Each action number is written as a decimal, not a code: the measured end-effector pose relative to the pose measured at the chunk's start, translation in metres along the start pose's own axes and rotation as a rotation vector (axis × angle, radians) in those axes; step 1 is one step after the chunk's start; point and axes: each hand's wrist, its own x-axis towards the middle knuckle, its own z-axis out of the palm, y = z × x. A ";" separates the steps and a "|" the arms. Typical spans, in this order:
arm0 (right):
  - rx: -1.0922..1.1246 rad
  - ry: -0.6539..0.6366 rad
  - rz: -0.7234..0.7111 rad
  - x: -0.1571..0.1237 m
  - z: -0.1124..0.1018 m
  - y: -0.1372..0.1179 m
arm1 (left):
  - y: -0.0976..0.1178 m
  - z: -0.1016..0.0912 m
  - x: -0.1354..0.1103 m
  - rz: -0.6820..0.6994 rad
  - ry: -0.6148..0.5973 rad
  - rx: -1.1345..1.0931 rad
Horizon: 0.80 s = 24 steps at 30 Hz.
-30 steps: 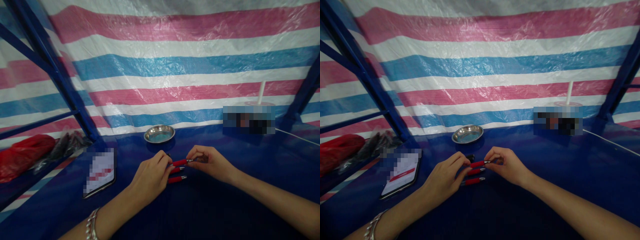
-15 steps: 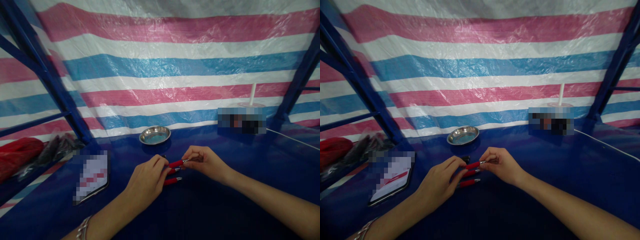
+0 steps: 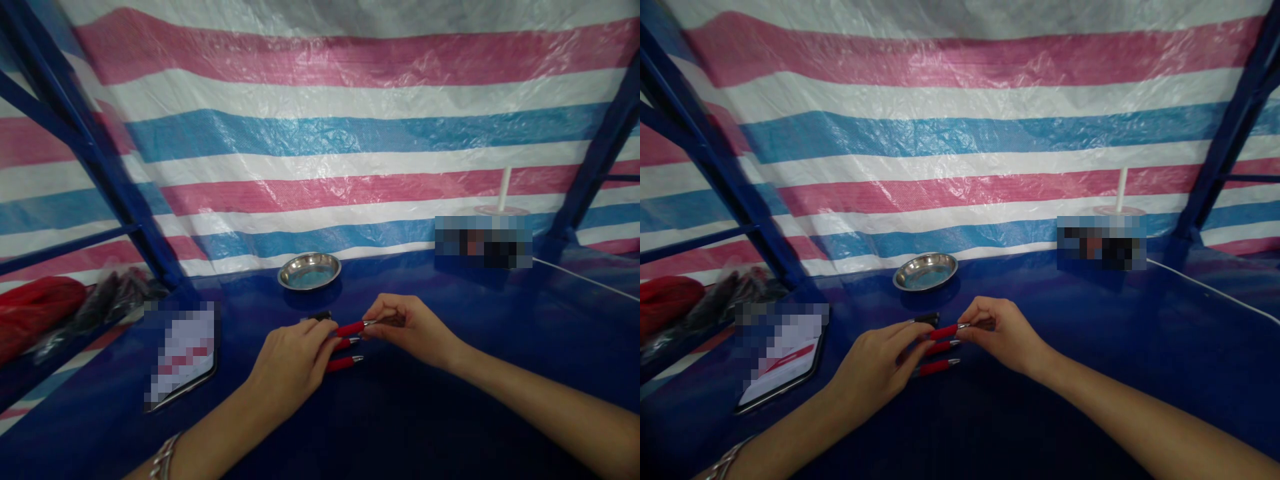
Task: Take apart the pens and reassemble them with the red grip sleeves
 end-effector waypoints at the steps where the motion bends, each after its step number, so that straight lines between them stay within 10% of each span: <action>1: -0.015 -0.003 -0.003 0.000 -0.001 0.000 | 0.000 0.000 0.000 0.005 0.015 0.002; 14: 0.084 -0.035 -0.006 0.001 0.002 0.003 | 0.002 0.001 -0.001 0.009 0.060 -0.016; 24: -0.269 0.022 -0.077 0.001 -0.003 0.002 | 0.003 -0.002 -0.001 -0.005 0.020 -0.008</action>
